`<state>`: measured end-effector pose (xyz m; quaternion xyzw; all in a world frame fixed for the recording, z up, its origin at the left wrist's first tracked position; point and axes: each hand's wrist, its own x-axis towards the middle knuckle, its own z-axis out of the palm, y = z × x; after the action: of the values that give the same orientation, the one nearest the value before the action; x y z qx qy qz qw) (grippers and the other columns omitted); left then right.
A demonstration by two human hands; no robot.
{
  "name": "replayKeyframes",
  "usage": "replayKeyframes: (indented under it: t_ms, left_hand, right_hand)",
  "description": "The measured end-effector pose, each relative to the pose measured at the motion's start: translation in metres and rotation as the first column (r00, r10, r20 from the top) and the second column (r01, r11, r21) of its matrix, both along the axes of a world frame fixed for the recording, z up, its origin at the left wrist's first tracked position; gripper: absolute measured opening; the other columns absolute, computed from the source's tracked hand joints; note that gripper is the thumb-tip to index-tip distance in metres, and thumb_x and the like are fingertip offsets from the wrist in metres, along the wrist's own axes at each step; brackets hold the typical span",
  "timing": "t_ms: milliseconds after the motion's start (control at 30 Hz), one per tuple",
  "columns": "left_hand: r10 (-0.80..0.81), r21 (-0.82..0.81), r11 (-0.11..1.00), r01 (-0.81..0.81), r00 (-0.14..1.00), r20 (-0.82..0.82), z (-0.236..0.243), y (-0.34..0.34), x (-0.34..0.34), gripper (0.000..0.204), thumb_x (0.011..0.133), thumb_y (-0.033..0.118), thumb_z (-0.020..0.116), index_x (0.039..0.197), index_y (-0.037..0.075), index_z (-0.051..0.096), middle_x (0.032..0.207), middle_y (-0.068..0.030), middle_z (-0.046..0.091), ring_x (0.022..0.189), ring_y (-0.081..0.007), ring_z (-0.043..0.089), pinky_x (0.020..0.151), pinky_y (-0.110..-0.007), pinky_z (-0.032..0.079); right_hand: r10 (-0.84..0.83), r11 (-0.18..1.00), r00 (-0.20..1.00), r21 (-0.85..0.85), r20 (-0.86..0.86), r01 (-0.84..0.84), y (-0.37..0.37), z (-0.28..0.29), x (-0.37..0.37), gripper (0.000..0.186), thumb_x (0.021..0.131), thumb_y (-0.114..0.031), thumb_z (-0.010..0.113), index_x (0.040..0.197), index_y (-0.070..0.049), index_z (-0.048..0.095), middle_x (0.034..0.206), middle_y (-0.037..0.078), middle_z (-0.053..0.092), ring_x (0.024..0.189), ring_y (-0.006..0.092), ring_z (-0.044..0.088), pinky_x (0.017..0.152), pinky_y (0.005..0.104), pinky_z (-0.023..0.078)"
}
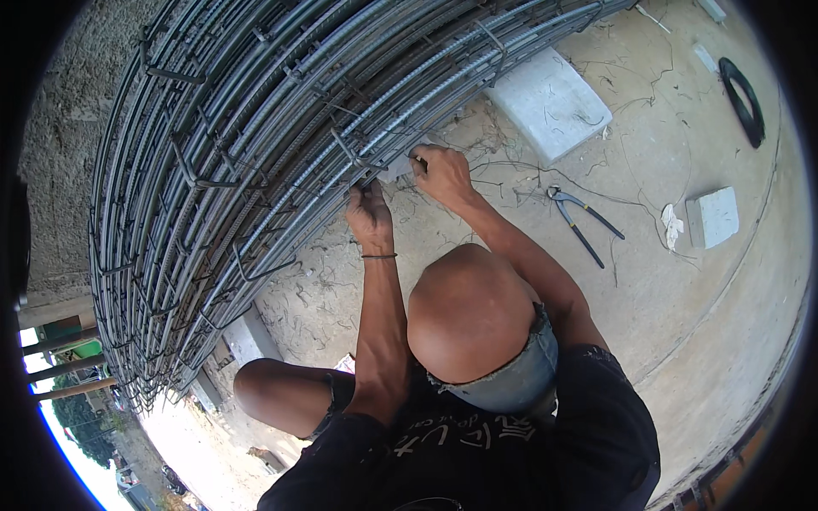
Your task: The person secures horizontal steel rebar rods to vertical cage supports by hand using thin metal wire and a pair of pliers. The person wraps the wire around the intersection and twists it tightly using the pliers to fix the structure in place.
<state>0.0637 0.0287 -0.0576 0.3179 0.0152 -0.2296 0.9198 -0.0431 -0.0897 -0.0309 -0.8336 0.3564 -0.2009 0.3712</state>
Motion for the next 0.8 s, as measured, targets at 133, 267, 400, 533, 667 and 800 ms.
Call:
replayKeyframes:
  t_ms: [133,267,400,533,667,800]
  left_hand:
    - [-0.016,-0.089,0.996,0.014,1.000,-0.026,0.002,-0.007,-0.013,0.017,0.091,0.014,0.057,0.102,0.001,0.058,0.106,-0.0093,0.063,0.102,-0.0212,0.058,0.101,-0.039,0.043]
    - [0.060,-0.078,0.995,-0.066,0.996,-0.073,0.002,-0.008,-0.005,0.018,0.090,0.015,0.058,0.102,0.001,0.058,0.105,-0.0105,0.063,0.101,-0.0219,0.059,0.104,-0.040,0.041]
    - [0.034,-0.048,0.998,-0.040,0.992,-0.119,0.013,-0.023,-0.002,0.013,0.093,0.016,0.054,0.097,0.006,0.060,0.091,-0.0064,0.063,0.076,-0.0151,0.056,0.085,-0.033,0.047]
    - [-0.035,-0.112,0.993,0.023,0.994,-0.107,-0.013,-0.014,0.015,0.012,0.094,0.017,0.052,0.089,0.010,0.060,0.073,-0.0015,0.057,0.054,-0.0110,0.040,0.068,-0.027,0.042]
    - [-0.012,-0.084,0.996,-0.002,0.985,-0.172,0.016,-0.023,0.001,0.014,0.094,0.016,0.051,0.084,0.010,0.058,0.062,0.0001,0.048,0.048,-0.0111,0.034,0.068,-0.027,0.042]
    - [-0.023,-0.104,0.995,0.010,0.992,-0.125,0.017,-0.020,0.004,0.015,0.095,0.015,0.051,0.082,0.009,0.056,0.061,-0.0006,0.046,0.050,-0.0109,0.034,0.070,-0.029,0.044]
  right_hand:
    - [0.002,0.977,1.000,0.213,-0.008,0.000,-0.007,-0.011,-0.010,0.020,0.088,-0.022,0.060,0.096,-0.005,0.066,0.071,0.013,0.061,0.065,0.0249,0.057,0.063,0.0352,0.045]
    - [-0.070,0.751,0.976,0.655,0.205,-0.084,-0.008,-0.011,-0.006,0.024,0.090,-0.022,0.059,0.104,-0.003,0.064,0.067,0.003,0.055,0.063,0.0123,0.048,0.061,0.0280,0.040]
    - [-0.059,0.786,0.966,0.609,0.252,-0.111,-0.020,-0.037,-0.008,0.024,0.091,-0.018,0.058,0.108,-0.003,0.064,0.068,-0.001,0.053,0.063,0.0084,0.044,0.059,0.0259,0.038]
    - [0.124,0.823,0.973,0.527,0.193,-0.209,-0.025,-0.029,-0.007,0.026,0.090,-0.023,0.058,0.111,-0.010,0.065,0.083,0.007,0.064,0.075,0.0142,0.054,0.072,0.0296,0.044]
    - [0.124,0.906,0.971,0.376,0.204,-0.195,-0.030,-0.038,-0.010,0.019,0.089,-0.015,0.059,0.103,-0.005,0.067,0.075,0.005,0.063,0.064,0.0173,0.053,0.062,0.0291,0.043]
    - [0.131,0.984,0.984,0.103,0.124,-0.144,-0.039,-0.041,-0.003,0.017,0.084,-0.012,0.060,0.098,-0.009,0.070,0.093,0.012,0.067,0.086,0.0290,0.060,0.078,0.0343,0.045]
